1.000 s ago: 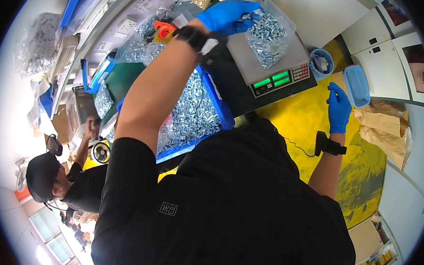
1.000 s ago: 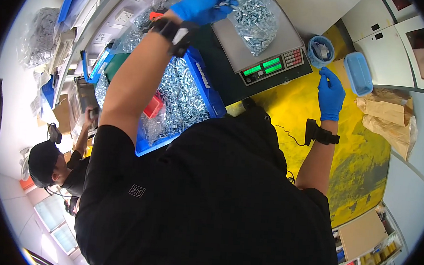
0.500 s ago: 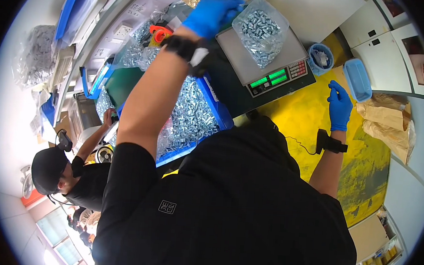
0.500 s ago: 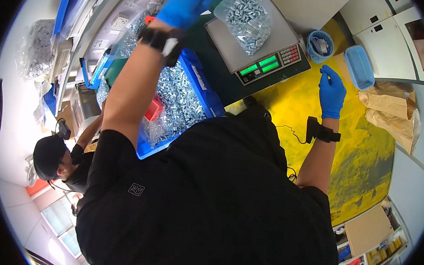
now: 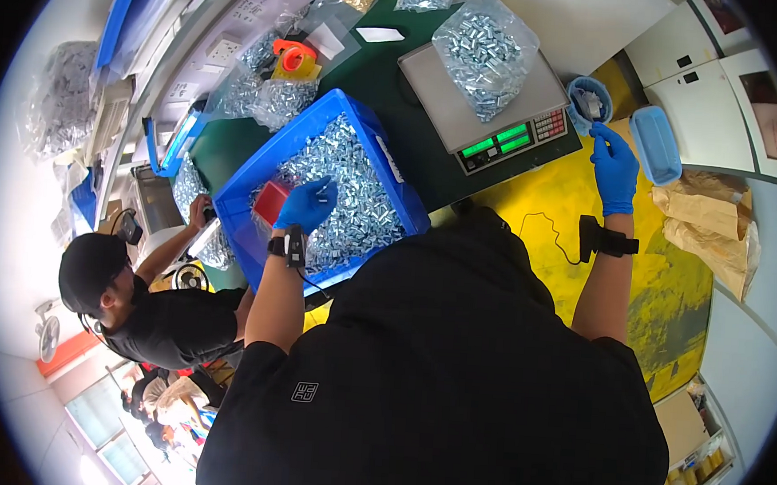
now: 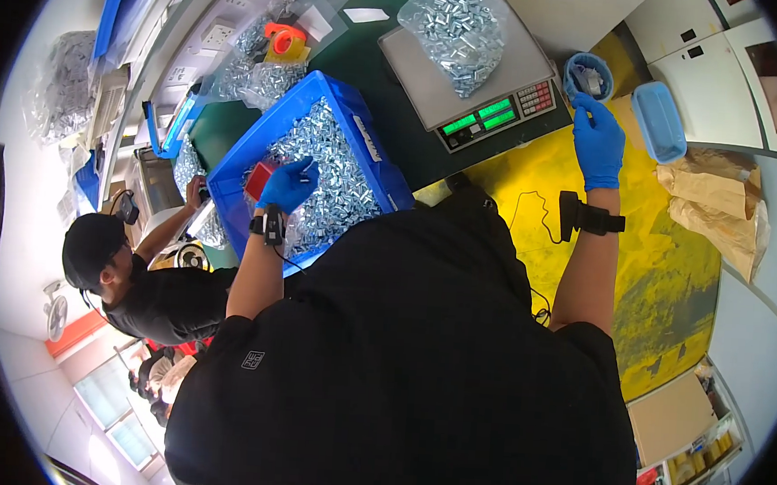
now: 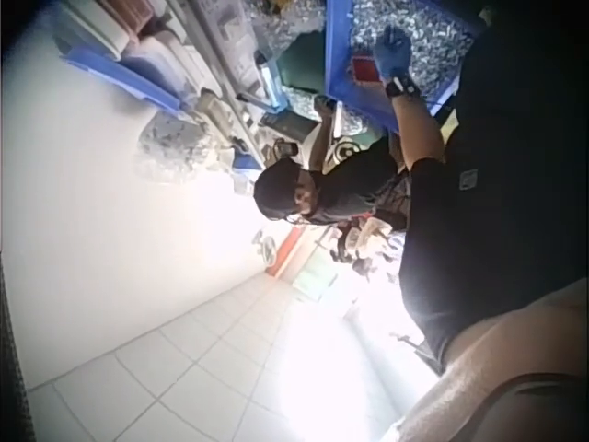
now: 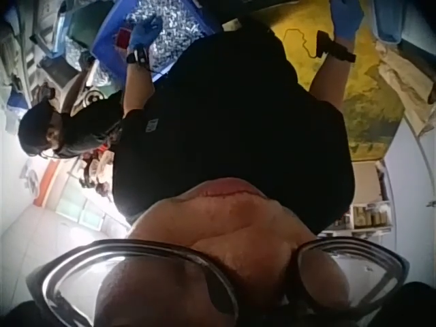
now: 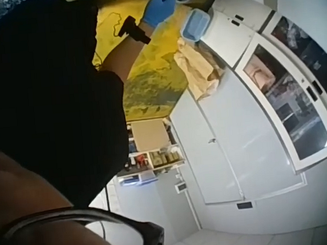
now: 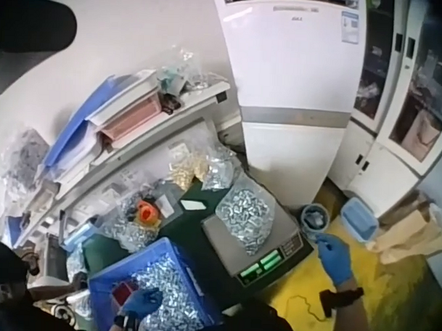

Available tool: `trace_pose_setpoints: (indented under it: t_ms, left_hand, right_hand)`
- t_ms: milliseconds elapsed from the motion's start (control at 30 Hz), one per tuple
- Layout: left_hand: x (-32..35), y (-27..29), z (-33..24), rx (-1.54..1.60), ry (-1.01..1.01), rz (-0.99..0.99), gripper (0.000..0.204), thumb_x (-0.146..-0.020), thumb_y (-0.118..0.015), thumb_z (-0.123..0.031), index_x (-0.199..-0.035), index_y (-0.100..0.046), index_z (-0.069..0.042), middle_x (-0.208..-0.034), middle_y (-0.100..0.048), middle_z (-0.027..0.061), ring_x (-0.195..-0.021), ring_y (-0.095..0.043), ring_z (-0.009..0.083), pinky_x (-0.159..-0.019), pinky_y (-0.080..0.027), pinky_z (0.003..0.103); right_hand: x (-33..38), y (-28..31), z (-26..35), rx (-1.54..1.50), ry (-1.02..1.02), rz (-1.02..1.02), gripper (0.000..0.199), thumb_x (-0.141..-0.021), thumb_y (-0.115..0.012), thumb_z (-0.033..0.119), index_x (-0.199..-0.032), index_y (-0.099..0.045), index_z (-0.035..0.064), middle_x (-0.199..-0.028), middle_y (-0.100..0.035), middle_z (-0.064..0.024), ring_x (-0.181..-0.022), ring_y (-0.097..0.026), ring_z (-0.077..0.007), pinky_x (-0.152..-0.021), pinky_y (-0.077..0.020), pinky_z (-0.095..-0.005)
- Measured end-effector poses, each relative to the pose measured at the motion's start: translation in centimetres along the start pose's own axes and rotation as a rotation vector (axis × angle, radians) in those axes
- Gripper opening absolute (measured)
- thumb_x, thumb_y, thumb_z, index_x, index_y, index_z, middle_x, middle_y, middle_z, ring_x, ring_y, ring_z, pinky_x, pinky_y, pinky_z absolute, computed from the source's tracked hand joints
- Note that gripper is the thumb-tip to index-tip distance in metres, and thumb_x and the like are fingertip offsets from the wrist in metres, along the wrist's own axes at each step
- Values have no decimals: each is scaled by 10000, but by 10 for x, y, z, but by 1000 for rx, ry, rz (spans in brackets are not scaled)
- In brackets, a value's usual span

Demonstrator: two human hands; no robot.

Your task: Scooping small metal parts from a bin into plastic bags, weighing them on a scale, and organizing them.

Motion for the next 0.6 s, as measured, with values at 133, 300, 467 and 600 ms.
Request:
trace_pose_setpoints:
  t_ms: [133,300,467,600]
  left_hand:
    - [-10,32,13,-309,-191,74,245,-931,-568,-25,-1162,-568,55,-1050,-623,170,-908,-636,256,-829,-561,327]
    - [2,-2,23,-762,-344,182,312,-920,-590,-87,-1211,-576,28,-1062,-651,150,-900,-675,278,-788,-580,340]
    - [2,-66,3,-1828,-576,-189,251,-887,-578,-225,-956,-693,-13,-929,-691,203,-807,-706,308,-674,-573,412]
    - [24,-209,17,-1950,-1126,-48,222,-895,-590,-230,-946,-679,-34,-909,-678,206,-826,-660,392,-704,-528,432]
  right_hand:
    - [-8,-15,5,-17,71,1,226,-944,-592,140,-1113,-706,45,-992,-727,-46,-692,-622,-90,-620,-497,-228]
    - [-4,-16,7,24,61,-4,230,-938,-598,145,-1115,-706,47,-971,-729,-43,-662,-614,-86,-610,-490,-224]
    - [4,-11,0,36,49,-14,238,-935,-599,153,-1118,-702,40,-991,-731,-52,-681,-619,-88,-613,-491,-227]
    - [15,-5,-14,76,35,-17,242,-942,-589,154,-1125,-697,37,-1022,-730,-53,-701,-623,-94,-618,-495,-233]
Point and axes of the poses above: each hand's wrist, its own x-axis away from the middle knuckle, its own y-axis out of the back of the hand, z = x × y, the point moved 2 cm from there along -x, towards the middle knuckle
